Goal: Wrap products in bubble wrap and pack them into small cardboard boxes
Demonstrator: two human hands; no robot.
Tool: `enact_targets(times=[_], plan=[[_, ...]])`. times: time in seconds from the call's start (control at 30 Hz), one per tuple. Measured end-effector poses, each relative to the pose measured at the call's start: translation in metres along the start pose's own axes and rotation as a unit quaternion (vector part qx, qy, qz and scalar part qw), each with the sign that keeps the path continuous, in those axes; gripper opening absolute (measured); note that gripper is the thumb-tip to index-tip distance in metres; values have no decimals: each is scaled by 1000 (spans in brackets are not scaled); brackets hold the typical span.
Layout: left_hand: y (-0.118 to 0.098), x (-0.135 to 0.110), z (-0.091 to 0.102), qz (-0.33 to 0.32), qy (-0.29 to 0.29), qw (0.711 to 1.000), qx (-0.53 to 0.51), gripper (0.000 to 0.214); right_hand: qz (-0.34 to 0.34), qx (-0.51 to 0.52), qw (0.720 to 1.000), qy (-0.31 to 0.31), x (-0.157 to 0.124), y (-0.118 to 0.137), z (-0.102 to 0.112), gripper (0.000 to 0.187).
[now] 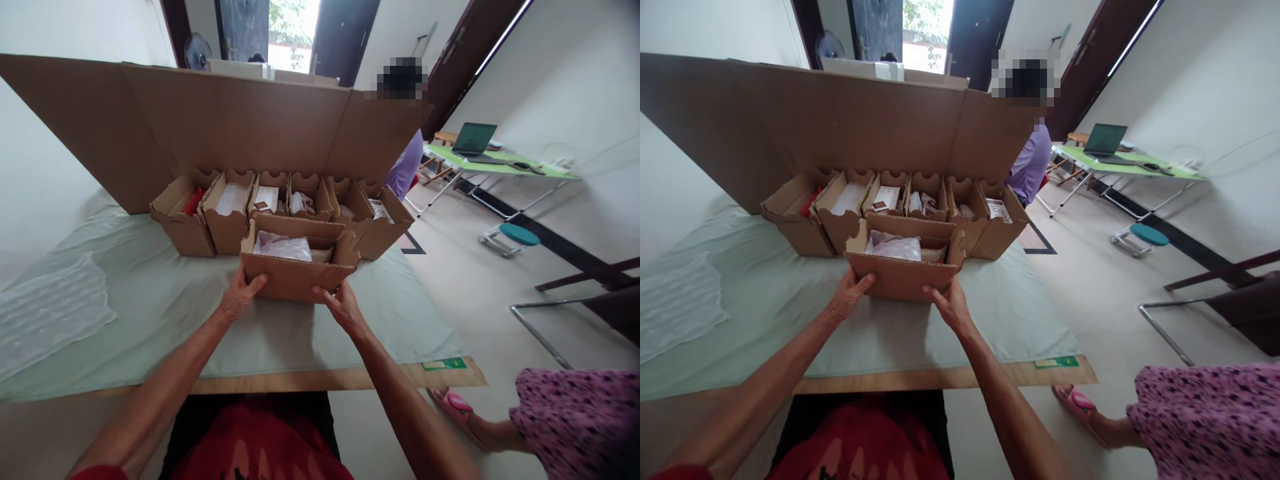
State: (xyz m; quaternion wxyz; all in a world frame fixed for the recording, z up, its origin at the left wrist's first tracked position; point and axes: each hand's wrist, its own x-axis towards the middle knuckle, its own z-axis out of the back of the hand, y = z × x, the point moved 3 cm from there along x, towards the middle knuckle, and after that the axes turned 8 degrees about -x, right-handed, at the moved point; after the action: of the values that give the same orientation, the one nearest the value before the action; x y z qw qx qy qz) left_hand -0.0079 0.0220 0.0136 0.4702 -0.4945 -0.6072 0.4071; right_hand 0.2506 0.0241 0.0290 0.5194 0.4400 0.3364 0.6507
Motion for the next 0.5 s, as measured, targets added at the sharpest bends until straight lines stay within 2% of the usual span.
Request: enact_targets(times=[0.13, 0.23, 0.37, 0.5], plan=[[-39, -18, 12, -29, -36, 999, -3, 78, 23, -12, 1000, 3, -9, 34, -1, 56], [-67, -24, 11, -54, -38, 998, -7, 78, 42, -1, 999, 12, -12, 57, 0, 56], [-87, -32, 6, -62, -16, 998, -18, 77, 33, -30, 999, 0, -18, 76, 7, 59], [-101, -40, 14, -82, -39, 995, -35, 78, 53, -41, 998, 14, -23, 94, 3, 62]])
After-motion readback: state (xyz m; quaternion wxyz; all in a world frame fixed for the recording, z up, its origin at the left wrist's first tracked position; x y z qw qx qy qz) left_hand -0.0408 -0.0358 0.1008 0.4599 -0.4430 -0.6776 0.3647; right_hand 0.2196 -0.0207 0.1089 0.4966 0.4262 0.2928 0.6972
